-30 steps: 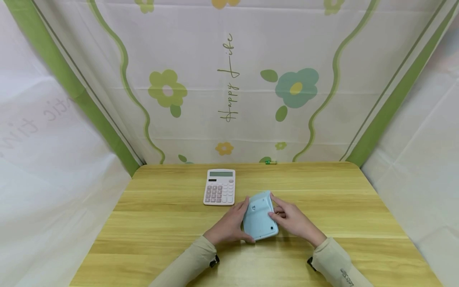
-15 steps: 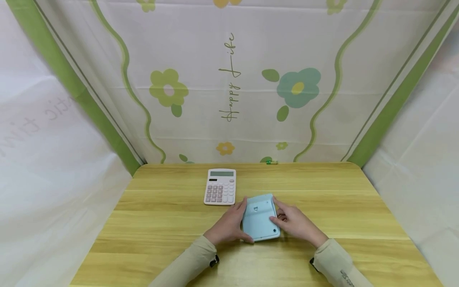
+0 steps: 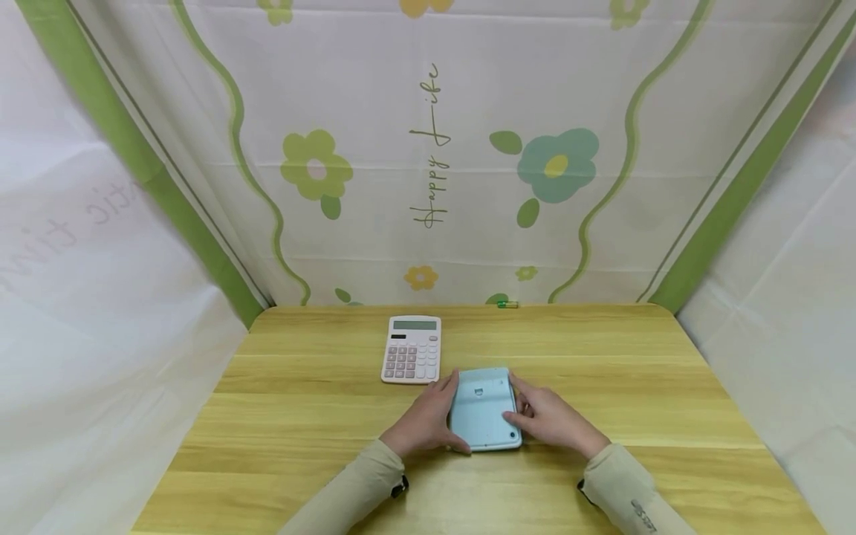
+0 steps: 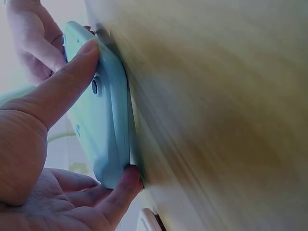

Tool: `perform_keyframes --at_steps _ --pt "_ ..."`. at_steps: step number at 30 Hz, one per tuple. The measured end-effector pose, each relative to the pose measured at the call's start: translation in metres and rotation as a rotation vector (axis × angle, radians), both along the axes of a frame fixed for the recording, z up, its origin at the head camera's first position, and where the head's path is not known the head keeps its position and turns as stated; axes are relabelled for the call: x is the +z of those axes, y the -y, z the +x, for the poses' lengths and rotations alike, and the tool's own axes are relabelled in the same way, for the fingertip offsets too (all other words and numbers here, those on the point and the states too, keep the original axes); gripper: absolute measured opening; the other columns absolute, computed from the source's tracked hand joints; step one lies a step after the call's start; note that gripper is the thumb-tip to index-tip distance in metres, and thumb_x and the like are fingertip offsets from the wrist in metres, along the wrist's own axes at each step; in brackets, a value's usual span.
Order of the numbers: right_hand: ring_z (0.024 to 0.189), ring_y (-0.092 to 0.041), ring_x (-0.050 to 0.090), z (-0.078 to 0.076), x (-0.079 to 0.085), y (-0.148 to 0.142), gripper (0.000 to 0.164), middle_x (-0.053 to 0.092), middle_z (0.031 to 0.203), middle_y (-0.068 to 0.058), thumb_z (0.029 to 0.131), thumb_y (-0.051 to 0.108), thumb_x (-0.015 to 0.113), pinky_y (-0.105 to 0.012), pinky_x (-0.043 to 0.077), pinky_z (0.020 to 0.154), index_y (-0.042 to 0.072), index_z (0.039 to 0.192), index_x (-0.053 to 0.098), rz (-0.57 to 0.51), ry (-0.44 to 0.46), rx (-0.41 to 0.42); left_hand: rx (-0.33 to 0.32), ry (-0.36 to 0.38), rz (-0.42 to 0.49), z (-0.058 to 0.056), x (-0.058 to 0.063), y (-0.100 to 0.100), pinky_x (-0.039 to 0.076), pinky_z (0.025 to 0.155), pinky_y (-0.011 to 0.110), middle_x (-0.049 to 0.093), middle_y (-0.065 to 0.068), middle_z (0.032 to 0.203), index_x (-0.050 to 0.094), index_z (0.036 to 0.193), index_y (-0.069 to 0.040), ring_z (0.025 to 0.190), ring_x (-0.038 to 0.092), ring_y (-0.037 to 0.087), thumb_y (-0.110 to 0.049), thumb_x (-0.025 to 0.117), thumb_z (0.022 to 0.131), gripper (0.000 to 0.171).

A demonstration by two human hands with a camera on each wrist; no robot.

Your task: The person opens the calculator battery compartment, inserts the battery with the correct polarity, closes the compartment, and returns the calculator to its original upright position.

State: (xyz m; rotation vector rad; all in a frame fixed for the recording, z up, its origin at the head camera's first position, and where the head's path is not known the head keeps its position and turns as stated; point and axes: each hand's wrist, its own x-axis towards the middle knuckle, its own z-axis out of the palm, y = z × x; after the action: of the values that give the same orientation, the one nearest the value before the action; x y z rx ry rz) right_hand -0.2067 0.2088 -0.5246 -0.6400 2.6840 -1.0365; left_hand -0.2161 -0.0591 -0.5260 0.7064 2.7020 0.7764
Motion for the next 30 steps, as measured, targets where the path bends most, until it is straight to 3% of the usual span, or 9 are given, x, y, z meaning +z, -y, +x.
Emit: perform_keyframes --at_steps 10,20,26,30 --pt "0.054 -0.011 0.058 0.002 0.0 0.002 0.083 0.061 0.076 0.004 0.102 0.029 0.068 -0.025 0.049 0.049 -0.01 0.16 0.022 -0.01 0.114 0.022 -0.006 -0.02 -0.028 0.001 0.002 -0.001 0.034 0.124 0.048 0.031 0.017 0.168 0.019 0.164 0.0 0.153 0.034 0.036 -0.044 0.099 0.064 0.136" --pt "0.057 -0.012 0.059 -0.001 -0.003 0.002 0.084 0.061 0.077 0.003 0.101 0.03 0.068 -0.026 0.049 0.05 -0.007 0.161 0.022 0.01 0.134 0.009 -0.015 -0.028 -0.029 -0.002 -0.002 0.002 0.036 0.124 0.048 0.03 0.014 0.169 0.019 0.165 -0.002 0.152 0.035 0.036 -0.046 0.098 0.065 0.135" --pt "0.066 -0.011 0.053 -0.002 0.002 0.009 0.07 0.059 0.08 0.003 0.098 0.028 0.073 -0.024 0.044 0.056 0.0 0.155 0.045 0.097 0.061 -0.126 -0.016 -0.004 0.003 -0.003 -0.005 0.005 0.038 0.122 0.045 0.031 0.009 0.168 0.019 0.166 -0.008 0.151 0.036 0.029 -0.047 0.097 0.066 0.133" --pt "0.083 -0.014 0.054 -0.004 0.007 0.017 0.055 0.062 0.097 -0.001 0.094 0.023 0.078 -0.028 0.049 0.069 0.003 0.142 0.062 0.148 -0.126 -0.155 -0.023 0.002 0.004 -0.004 -0.007 0.007 0.039 0.121 0.045 0.031 0.009 0.168 0.018 0.167 -0.009 0.15 0.037 0.027 -0.05 0.096 0.067 0.133"
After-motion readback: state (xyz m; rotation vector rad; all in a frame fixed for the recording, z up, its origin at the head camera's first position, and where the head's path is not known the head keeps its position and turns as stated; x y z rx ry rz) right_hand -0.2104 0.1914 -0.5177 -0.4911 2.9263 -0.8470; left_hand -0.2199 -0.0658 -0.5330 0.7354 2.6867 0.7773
